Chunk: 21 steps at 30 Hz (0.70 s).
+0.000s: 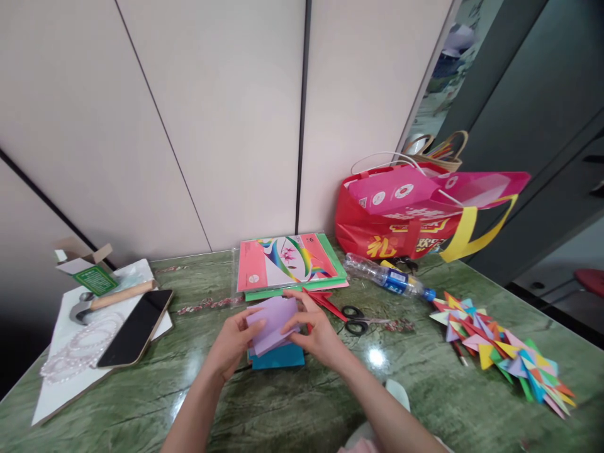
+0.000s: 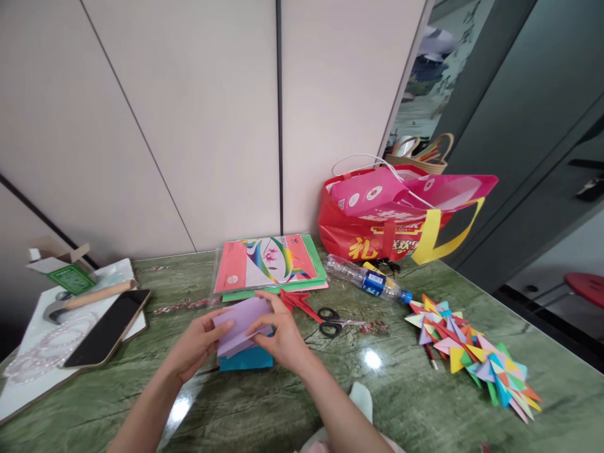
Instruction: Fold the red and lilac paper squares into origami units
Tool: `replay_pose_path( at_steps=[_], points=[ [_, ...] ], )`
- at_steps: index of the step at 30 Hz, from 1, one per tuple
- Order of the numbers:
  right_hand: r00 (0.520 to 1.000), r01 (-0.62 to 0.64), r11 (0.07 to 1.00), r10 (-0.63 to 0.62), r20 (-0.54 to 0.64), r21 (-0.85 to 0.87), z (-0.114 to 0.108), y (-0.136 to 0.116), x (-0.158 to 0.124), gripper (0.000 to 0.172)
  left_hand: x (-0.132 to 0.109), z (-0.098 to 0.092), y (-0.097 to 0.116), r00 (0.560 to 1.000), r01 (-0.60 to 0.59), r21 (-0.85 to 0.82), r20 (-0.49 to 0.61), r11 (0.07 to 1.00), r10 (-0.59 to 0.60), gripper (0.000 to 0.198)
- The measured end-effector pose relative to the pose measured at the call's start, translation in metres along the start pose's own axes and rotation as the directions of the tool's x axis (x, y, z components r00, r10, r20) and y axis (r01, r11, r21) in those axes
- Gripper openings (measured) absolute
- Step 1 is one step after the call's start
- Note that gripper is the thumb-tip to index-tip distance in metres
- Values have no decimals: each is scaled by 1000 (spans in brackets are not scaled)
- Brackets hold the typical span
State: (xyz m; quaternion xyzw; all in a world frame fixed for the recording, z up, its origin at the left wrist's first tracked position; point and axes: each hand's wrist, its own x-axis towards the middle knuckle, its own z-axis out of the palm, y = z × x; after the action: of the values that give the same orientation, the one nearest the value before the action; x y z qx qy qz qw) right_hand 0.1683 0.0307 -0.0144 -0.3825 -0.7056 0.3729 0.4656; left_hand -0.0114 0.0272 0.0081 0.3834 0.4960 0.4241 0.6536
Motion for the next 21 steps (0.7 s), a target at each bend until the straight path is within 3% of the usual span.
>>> replay_pose_path(
  at_steps=[8,14,21],
  points=[
    [1000,1,993,0,2,-114,1,3,-1,29,1,-3,0,999,-31,-119,-25,992,28,37],
    [999,47,990,-45,16,-136,2,3,-1,29,0,1,0,999,33,-166,46,986,-26,34],
    [997,74,971,-65,46,-229,3,1,-2,25,2,6,-3,993,61,-199,-86,978,-80,29]
  ],
)
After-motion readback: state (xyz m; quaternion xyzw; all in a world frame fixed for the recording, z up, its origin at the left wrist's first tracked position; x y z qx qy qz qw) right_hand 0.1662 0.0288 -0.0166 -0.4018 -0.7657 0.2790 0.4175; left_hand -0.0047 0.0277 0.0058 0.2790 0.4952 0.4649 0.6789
